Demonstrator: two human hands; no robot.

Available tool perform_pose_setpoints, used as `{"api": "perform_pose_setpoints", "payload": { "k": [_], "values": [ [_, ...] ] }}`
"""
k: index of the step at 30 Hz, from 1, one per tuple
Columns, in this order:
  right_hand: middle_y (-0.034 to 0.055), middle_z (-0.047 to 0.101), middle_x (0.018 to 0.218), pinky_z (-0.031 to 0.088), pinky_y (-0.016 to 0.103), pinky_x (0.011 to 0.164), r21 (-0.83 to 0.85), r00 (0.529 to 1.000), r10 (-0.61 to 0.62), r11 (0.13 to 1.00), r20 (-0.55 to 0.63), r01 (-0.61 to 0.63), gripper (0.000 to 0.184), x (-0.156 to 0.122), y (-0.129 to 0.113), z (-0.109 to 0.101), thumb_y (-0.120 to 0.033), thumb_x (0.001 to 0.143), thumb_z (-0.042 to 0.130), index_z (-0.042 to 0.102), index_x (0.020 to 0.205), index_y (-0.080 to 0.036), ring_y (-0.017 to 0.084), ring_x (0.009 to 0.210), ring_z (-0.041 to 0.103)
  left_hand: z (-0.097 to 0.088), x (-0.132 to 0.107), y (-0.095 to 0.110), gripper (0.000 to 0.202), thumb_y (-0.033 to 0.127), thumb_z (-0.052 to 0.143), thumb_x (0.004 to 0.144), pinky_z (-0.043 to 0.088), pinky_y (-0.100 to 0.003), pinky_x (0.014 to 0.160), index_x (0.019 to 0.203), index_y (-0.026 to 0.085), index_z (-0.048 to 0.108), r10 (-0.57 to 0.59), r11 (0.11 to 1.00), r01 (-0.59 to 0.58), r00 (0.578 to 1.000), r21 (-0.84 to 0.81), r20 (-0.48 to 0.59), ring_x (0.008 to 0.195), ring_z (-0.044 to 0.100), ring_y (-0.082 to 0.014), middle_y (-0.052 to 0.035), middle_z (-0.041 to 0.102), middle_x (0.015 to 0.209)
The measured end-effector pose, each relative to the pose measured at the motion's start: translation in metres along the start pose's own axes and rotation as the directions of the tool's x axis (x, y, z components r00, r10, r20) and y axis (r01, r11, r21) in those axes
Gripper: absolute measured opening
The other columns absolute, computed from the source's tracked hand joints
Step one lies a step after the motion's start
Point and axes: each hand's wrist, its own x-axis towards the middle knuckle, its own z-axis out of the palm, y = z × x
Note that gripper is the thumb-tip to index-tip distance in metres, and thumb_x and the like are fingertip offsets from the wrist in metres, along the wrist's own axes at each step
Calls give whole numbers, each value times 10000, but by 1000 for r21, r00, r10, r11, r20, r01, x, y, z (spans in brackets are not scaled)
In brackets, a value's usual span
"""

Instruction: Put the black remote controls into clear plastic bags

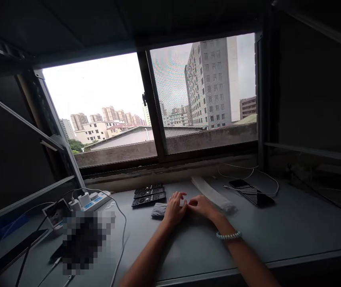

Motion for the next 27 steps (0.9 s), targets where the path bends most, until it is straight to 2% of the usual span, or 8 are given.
{"api": "perform_pose_setpoints", "payload": {
  "k": [5,10,15,22,24,27],
  "values": [
    [38,602,565,376,312,568,7,1000,-10,1000,19,10,347,-3,-4,-2,-473,733,499,635,551,-210,205,586,527,1,-2,2,209,239,404,849,367,-338,863,1021,208,518,12,999,-13,1000,37,14,970,503,-189,-39,564,1022],
    [52,571,526,344,331,534,-50,1000,3,999,19,-2,414,-3,3,0,-545,727,489,616,508,-216,221,558,510,2,-4,1,209,247,391,858,374,-336,858,1008,212,531,-11,999,12,1000,48,-8,958,506,-187,-37,565,1011],
    [46,566,534,336,314,531,-75,999,-15,997,39,18,434,-1,9,1,-539,753,462,619,536,-198,199,555,494,4,-3,1,209,250,393,857,380,-344,844,1002,211,539,9,998,-8,1000,66,-15,937,508,-190,-38,566,988],
    [30,556,536,324,255,516,-102,999,-22,994,26,25,498,-5,0,-2,-573,777,441,616,564,-158,146,534,466,2,0,1,176,217,414,845,366,-337,846,958,212,550,26,996,-19,996,89,-80,935,507,-184,-34,570,973],
    [34,578,559,335,250,531,-110,1000,-17,994,2,17,500,-5,-1,-3,-578,781,431,622,583,-160,150,556,488,-1,2,-1,167,214,416,845,354,-340,853,939,215,553,-3,995,17,991,102,-130,935,508,-186,-35,576,964],
    [43,606,609,359,257,584,-123,996,-34,992,-81,24,490,-4,2,-3,-571,795,402,614,611,-169,166,601,524,-9,5,-9,163,210,410,847,341,-338,858,922,215,555,-113,987,137,965,88,-234,944,509,-185,-40,581,966]
  ]
}}
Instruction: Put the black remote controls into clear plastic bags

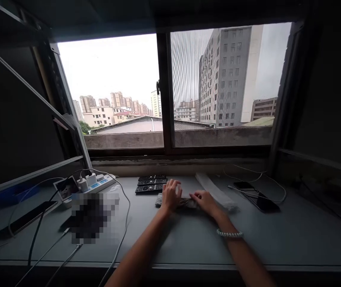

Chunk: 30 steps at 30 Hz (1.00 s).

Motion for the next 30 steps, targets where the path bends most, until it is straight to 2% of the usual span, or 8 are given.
{"api": "perform_pose_setpoints", "payload": {
  "k": [3,7,10,15,18,23,27,30],
  "values": [
    [51,626,663,371,265,614,18,996,20,1000,-92,-18,481,1,4,-2,-571,804,373,608,662,-177,182,641,552,-8,6,-11,170,222,406,843,328,-340,860,909,210,562,-170,985,170,982,-1,-79,951,511,-190,-47,585,958],
    [53,613,642,383,269,604,62,970,88,995,-228,-75,514,1,8,-7,-598,809,328,593,674,-178,182,618,546,-17,12,-22,188,236,400,832,324,-339,874,914,204,566,-393,919,388,905,-67,-163,986,507,-196,-54,588,972],
    [44,586,598,392,270,550,125,942,159,984,-296,-126,535,2,13,-9,-635,786,346,586,654,-175,170,552,524,-19,14,-27,202,246,398,826,324,-350,893,932,204,566,-481,877,474,860,-81,-171,1020,499,-207,-63,588,1004],
    [39,602,646,426,278,408,486,952,284,852,-117,-194,484,6,19,2,-638,747,429,568,738,-174,147,425,505,-16,14,-34,254,243,419,800,331,-360,921,994,168,564,-528,846,532,846,44,-78,1069,486,-237,-103,578,1076],
    [78,648,819,486,291,466,584,939,331,782,-94,-217,448,8,18,8,-575,761,469,565,935,-173,157,510,575,-15,12,-41,340,213,423,786,306,-357,968,1098,122,525,-535,830,533,844,167,-36,1181,416,-259,-145,531,1179],
    [100,632,1039,488,313,797,392,975,204,906,-84,-156,414,4,12,5,-383,636,698,609,987,-182,215,949,601,-16,9,-58,447,105,424,750,279,-384,992,1197,109,448,-643,723,602,766,338,12,1291,284,-294,-169,450,1284],
    [92,630,1064,460,321,853,336,998,60,940,-8,-54,444,0,6,4,-342,631,712,604,1030,-179,206,981,590,-19,9,-63,428,66,396,754,299,-363,963,1173,122,464,-642,716,582,766,385,37,1215,377,-277,-161,478,1235],
    [84,644,1037,466,314,822,263,996,61,964,-65,-42,374,1,6,1,-373,700,652,614,1020,-183,196,940,604,-20,10,-61,420,38,375,750,323,-352,922,1148,130,476,-627,717,556,778,420,43,1135,435,-262,-163,488,1195]
  ]
}}
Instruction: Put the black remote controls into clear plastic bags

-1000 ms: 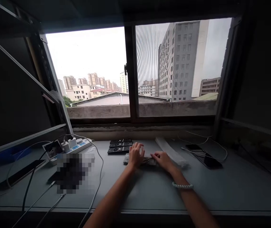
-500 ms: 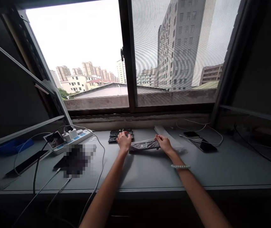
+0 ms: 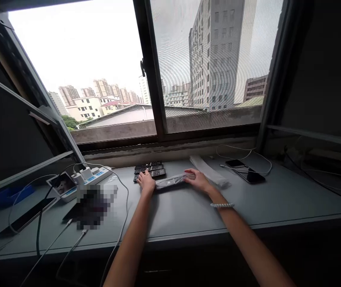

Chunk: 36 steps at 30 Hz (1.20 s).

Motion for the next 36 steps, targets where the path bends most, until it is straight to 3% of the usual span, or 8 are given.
{"api": "perform_pose_setpoints", "payload": {
  "k": [4,8,13,18,27,32,34,36],
  "values": [
    [74,658,959,441,324,786,-260,964,-41,965,-263,-30,199,3,3,-12,-324,778,552,658,878,-188,208,889,599,-3,0,0,390,30,366,747,318,-357,909,1101,135,491,16,999,-17,1000,44,15,1124,420,-263,-160,499,1159],
    [100,648,1011,386,370,815,-479,866,54,815,-497,-325,301,-1,13,-25,-186,744,544,638,1030,-184,258,958,568,-5,-1,-1,378,28,379,731,314,-355,908,1065,150,507,29,999,-29,1000,27,-8,1123,412,-261,-150,494,1157],
    [130,680,883,374,357,787,-559,867,240,683,-436,-470,248,-5,22,-27,-191,729,570,694,942,-162,272,902,591,-7,-1,-2,394,40,405,713,301,-367,926,1062,167,534,-9,998,8,1000,-59,-16,1113,428,-265,-153,497,1152],
    [133,686,853,404,339,730,-547,849,255,672,-462,-499,234,-7,18,-26,-227,774,530,721,903,-185,264,851,611,-4,0,-5,374,43,388,715,303,-376,912,989,191,596,24,997,-24,1000,-74,-1,1073,445,-276,-143,547,1072],
    [133,678,811,397,327,648,-362,731,329,702,-598,-613,258,-9,2,-32,-301,766,509,728,851,-193,273,795,607,-9,-5,-1,388,29,417,694,266,-406,943,1006,178,594,-30,992,31,999,-124,11,1145,387,-289,-159,505,1126],
    [108,677,865,370,302,646,-237,652,270,779,-709,-581,293,-5,-10,-37,-338,824,458,696,919,-196,237,784,593,-18,-8,8,410,56,447,710,275,-427,931,1072,217,555,-24,979,-1,992,-206,-122,1145,378,-291,-127,491,1132],
    [78,677,906,365,281,638,-219,664,213,835,-717,-505,300,-4,-15,-37,-364,845,439,676,952,-213,218,801,589,-21,-8,11,366,127,469,751,285,-430,924,1090,248,537,-61,958,4,980,-286,-190,1135,383,-281,-109,493,1128],
    [53,674,933,367,266,636,-253,725,138,879,-675,-403,297,-3,-19,-34,-384,849,439,669,957,-231,203,820,586,-24,-7,14,312,238,477,800,299,-426,910,1108,268,516,-107,930,16,967,-367,-231,1117,392,-271,-99,495,1121]
  ]
}}
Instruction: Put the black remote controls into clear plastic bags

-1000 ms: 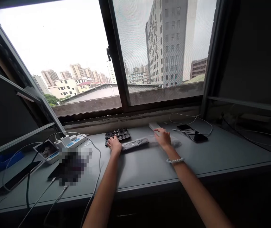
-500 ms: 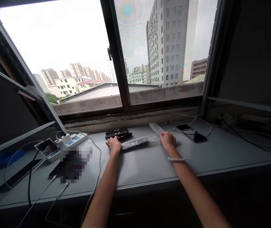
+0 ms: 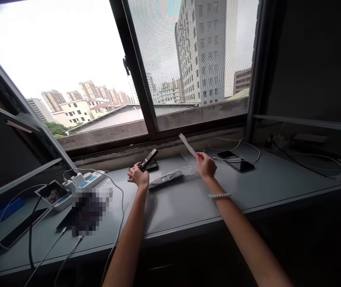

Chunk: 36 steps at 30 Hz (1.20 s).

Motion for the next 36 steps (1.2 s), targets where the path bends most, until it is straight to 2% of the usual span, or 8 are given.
{"api": "perform_pose_setpoints", "payload": {
  "k": [4,8,11,16,19,25,29,36],
  "values": [
    [31,679,926,377,253,631,-53,970,-188,979,151,198,233,-5,-2,5,-359,817,498,690,895,-252,198,862,582,0,3,3,309,376,415,856,313,-409,898,1143,290,490,-42,997,39,998,-68,-39,1102,401,-259,-93,482,1127],
    [40,691,823,376,263,608,-255,955,-69,956,290,146,172,-5,4,7,-294,768,552,709,818,-248,204,767,602,2,5,2,338,383,372,877,307,-403,922,1183,280,475,-88,987,87,996,-134,0,1105,409,-247,-95,476,1136],
    [66,686,794,367,277,600,-348,966,7,933,258,86,175,-2,8,4,-257,756,548,715,801,-235,222,748,601,3,4,3,332,376,382,874,304,-405,937,1175,279,486,-99,985,100,995,-141,18,1130,396,-250,-95,472,1152],
    [82,671,887,355,284,613,-319,997,-19,947,73,42,207,2,12,-3,-211,764,515,701,855,-218,224,793,581,3,0,5,331,374,379,879,314,-398,930,1171,267,491,-25,992,30,999,-120,39,1131,396,-256,-109,477,1145],
    [91,662,855,344,283,610,-320,994,23,947,110,14,197,3,13,-4,-186,753,522,699,838,-209,222,783,572,4,-2,6,318,369,390,877,319,-379,920,1161,270,494,15,994,-9,998,-112,53,1100,426,-251,-108,483,1124],
    [62,657,836,323,258,594,-283,1000,24,959,16,-18,309,5,10,-6,-166,823,433,614,1067,-224,179,700,557,7,-1,4,293,350,379,888,301,-364,933,1144,256,487,26,986,-8,994,-167,106,1051,490,-228,-102,494,1097],
    [50,649,988,340,261,598,-282,994,-68,955,91,91,308,6,14,-2,-111,807,401,686,855,-219,184,794,566,9,-1,2,287,356,385,886,293,-374,938,1133,255,491,29,983,-9,994,-184,106,1062,490,-234,-102,494,1102],
    [126,579,1146,337,343,863,-374,981,-111,913,162,165,345,11,28,6,-88,749,475,605,1069,-107,235,1004,518,14,-2,3,290,335,391,881,307,-379,916,1138,244,490,72,991,-57,989,-117,126,1052,499,-229,-96,504,1112]
  ]
}}
